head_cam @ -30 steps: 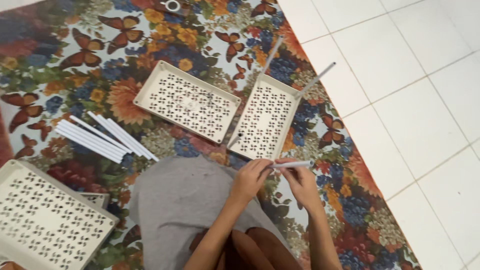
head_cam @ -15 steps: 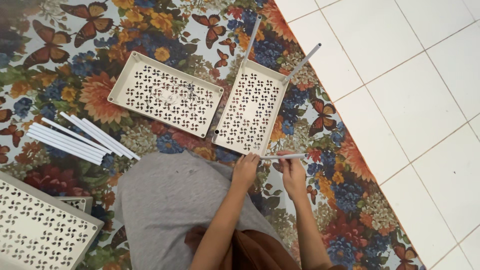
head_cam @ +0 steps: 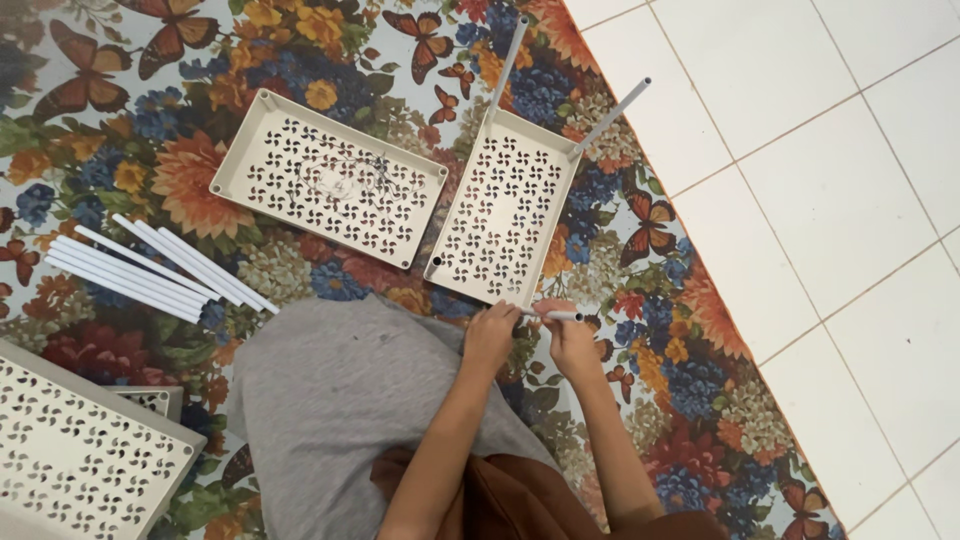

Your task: The person sits on a floral rug and assembles white plastic trays by inserting white plastic rods into the corner holes. They handle multiple trays and rods, stacking completed trays and shaking one tray to settle its contents.

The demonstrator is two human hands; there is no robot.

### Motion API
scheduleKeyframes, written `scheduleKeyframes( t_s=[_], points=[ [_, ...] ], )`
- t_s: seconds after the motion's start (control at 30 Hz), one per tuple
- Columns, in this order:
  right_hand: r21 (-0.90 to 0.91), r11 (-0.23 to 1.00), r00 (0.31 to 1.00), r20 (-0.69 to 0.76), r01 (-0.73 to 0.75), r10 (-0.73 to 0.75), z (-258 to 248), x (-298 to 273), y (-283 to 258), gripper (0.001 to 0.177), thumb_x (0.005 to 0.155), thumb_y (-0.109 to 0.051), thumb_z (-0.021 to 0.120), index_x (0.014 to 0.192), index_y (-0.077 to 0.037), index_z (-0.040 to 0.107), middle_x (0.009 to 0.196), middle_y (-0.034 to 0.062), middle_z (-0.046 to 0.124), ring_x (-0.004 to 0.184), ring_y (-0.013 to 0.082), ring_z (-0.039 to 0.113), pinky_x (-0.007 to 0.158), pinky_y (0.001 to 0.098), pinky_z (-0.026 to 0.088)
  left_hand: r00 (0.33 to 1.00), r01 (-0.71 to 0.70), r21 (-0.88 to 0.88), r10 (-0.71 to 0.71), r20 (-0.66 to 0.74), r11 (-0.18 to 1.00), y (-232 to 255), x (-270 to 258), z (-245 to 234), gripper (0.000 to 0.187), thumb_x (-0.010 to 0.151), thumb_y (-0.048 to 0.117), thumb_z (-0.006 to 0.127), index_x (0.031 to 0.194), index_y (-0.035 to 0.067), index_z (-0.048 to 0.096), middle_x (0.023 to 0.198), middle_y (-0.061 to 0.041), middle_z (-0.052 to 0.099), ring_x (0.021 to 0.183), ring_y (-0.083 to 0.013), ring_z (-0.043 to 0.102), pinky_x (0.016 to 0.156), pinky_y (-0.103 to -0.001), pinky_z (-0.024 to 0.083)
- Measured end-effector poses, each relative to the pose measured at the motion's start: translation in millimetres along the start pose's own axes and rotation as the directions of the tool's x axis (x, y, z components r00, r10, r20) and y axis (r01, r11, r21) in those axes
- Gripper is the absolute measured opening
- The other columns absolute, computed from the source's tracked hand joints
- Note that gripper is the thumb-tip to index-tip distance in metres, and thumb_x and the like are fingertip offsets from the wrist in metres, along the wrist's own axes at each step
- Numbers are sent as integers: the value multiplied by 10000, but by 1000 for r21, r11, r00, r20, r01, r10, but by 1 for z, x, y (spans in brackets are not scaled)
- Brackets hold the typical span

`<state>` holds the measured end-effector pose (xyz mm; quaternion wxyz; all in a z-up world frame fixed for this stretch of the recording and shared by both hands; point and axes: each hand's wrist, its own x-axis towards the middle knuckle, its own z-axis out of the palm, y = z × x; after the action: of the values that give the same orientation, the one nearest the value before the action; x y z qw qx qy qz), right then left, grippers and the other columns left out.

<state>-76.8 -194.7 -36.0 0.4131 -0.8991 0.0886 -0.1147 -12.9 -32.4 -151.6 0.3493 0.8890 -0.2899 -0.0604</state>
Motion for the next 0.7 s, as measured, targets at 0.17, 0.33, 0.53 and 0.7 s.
scheduleKeyframes(
  t_s=[0.17,0.33,0.53,0.7],
  points=[
    [84,995,997,-62,54,-49,23,-18,37,300,1059,108,541,1260,-41,706,1236,156,782,1135,343,795,953,409,640,1000,-29,-5,29,4,1000,-3,-10,9,377,964,67,633,1304,92,794,1377,-86,769,1357,-312,695,1079,-500,563],
    [116,993,996,-82,-28,38,38,-13,50,219,1092,83,563,1224,-33,695,1202,140,795,1045,314,783,947,379,611,996,-82,23,83,-45,996,-1,-7,-1,407,925,69,642,1307,80,783,1386,-107,766,1345,-330,690,1036,-524,547],
    [257,949,964,-144,-181,223,52,-26,32,203,1164,-81,596,1357,-28,625,1238,125,727,1100,226,715,981,387,581,992,-66,-139,50,-114,988,23,-1,-70,357,950,103,699,1296,63,776,1358,-126,771,1223,-353,744,1000,-496,590],
    [195,954,915,-295,-225,276,101,-37,-16,443,1046,-164,798,1350,24,537,1257,174,586,1093,249,646,966,397,569,964,133,-300,-193,-182,945,23,-25,-175,251,951,52,683,1159,86,820,1280,-117,828,1088,-372,774,965,-469,595]
  ],
)
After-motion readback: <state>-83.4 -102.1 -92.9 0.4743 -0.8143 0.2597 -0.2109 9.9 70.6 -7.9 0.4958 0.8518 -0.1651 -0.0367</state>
